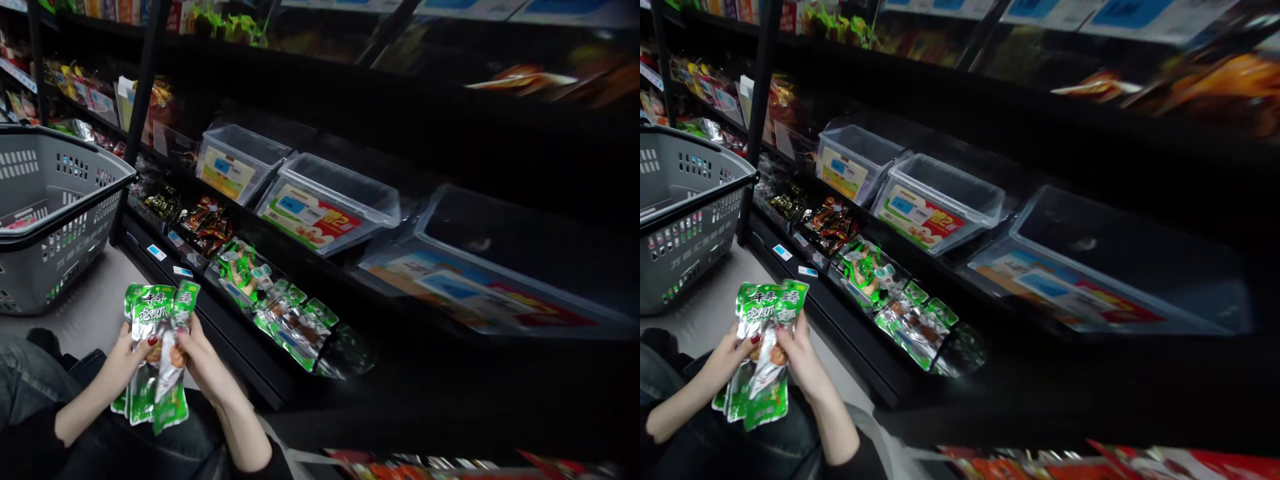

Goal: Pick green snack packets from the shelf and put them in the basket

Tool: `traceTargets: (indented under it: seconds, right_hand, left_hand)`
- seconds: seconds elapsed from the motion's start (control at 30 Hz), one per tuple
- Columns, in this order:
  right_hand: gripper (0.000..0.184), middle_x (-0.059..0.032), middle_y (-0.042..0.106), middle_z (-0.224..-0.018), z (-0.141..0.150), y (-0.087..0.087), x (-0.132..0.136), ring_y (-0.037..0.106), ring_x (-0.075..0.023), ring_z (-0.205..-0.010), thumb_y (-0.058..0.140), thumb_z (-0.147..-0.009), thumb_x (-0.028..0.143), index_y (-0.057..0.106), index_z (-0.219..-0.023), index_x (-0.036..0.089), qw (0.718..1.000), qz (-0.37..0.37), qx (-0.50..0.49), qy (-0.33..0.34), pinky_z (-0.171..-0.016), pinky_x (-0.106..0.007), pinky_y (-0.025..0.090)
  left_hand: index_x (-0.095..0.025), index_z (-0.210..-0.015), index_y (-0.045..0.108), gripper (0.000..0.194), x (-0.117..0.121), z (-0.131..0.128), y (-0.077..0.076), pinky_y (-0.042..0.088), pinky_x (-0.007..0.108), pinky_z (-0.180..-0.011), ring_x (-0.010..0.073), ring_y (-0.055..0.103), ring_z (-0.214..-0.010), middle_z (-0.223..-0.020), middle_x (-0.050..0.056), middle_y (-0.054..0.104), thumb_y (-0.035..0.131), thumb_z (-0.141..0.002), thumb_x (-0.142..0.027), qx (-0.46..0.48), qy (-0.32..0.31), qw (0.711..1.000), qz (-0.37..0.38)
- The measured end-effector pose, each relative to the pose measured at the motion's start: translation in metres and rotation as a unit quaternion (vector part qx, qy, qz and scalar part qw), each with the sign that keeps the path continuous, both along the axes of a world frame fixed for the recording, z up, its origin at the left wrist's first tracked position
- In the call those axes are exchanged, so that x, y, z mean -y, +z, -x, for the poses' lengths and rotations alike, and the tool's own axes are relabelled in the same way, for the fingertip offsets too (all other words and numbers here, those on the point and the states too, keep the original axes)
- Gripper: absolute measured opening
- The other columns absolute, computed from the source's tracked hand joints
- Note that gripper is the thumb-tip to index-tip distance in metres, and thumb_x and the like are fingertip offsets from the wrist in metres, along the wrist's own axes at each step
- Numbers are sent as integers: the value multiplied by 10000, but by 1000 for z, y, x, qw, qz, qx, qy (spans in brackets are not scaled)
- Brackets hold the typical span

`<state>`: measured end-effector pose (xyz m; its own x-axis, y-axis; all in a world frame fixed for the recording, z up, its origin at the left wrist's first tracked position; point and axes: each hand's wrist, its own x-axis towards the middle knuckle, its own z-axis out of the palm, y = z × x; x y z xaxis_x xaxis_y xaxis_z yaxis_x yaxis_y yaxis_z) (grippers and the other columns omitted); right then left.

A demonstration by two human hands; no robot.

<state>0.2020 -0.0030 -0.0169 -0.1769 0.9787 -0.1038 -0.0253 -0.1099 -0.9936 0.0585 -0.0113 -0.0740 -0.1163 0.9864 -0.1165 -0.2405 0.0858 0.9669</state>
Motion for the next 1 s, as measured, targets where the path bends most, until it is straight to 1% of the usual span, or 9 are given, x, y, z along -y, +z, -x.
traceTargets:
  seconds: [0.1,0.2,0.27,0.33,0.43,0.5,0.6,0.73,1.0]
  right_hand:
    - [447,-79,607,-1080,15,-7,-2,515,-238,-1053,615,-672,317,529,-1092,189,986,-65,147,-51,-942,-392,364]
    - [381,-79,643,-945,25,-13,-6,574,-249,-908,638,-631,286,550,-981,165,973,-60,204,-91,-841,-392,428]
    - [321,-61,658,-841,28,-17,-9,600,-239,-791,647,-621,298,560,-901,168,977,-51,181,-103,-747,-370,461]
    - [267,-49,672,-798,26,-20,-11,617,-229,-752,636,-629,299,574,-857,175,988,-48,113,-92,-716,-351,469]
    - [236,-24,676,-718,17,-23,-12,626,-205,-694,617,-640,303,583,-838,179,998,-31,-2,-61,-694,-332,468]
    - [243,23,636,-594,11,-24,-12,594,-172,-580,633,-618,296,564,-822,184,998,-14,-37,-50,-632,-308,455]
    - [233,69,578,-519,6,-22,-11,537,-129,-503,652,-603,269,517,-779,195,997,-16,-40,-57,-571,-265,419]
    - [199,82,533,-486,8,-19,-9,478,-97,-461,649,-621,277,487,-700,192,997,-22,-40,-60,-527,-230,372]
    - [186,30,600,-585,8,-26,-7,507,-109,-516,663,-621,286,523,-678,178,998,-10,-54,-32,-551,-232,380]
  left_hand:
    - [-131,-898,688,397,-1,2,-4,433,318,-886,274,601,-976,-994,115,648,669,-654,-444,24,9,1000,3]
    - [-118,-873,667,480,-3,5,-4,474,356,-827,309,609,-969,-948,136,680,668,-615,-523,68,-4,997,35]
    - [-120,-814,667,466,-5,7,-1,492,370,-793,331,616,-951,-954,139,688,758,-513,-465,59,-19,997,49]
    - [-126,-811,658,466,-5,9,2,505,366,-762,322,637,-901,-970,127,694,824,-430,-337,44,-38,997,56]
    - [-133,-882,633,461,-4,9,6,512,356,-745,287,655,-859,-995,110,697,810,-475,-256,50,-74,994,60]
    - [-131,-907,628,429,-2,8,7,507,356,-757,277,654,-867,-979,106,703,785,-528,-253,60,-89,993,55]
    - [-126,-898,640,407,0,7,6,505,367,-767,278,658,-851,-946,105,712,780,-534,-243,74,-99,991,57]
    - [-115,-912,645,407,1,8,5,509,367,-757,278,665,-828,-920,108,720,774,-550,-247,80,-110,989,64]
    - [-112,-974,610,453,3,9,10,516,332,-722,262,670,-827,-1030,128,697,767,-582,-274,81,-107,988,73]
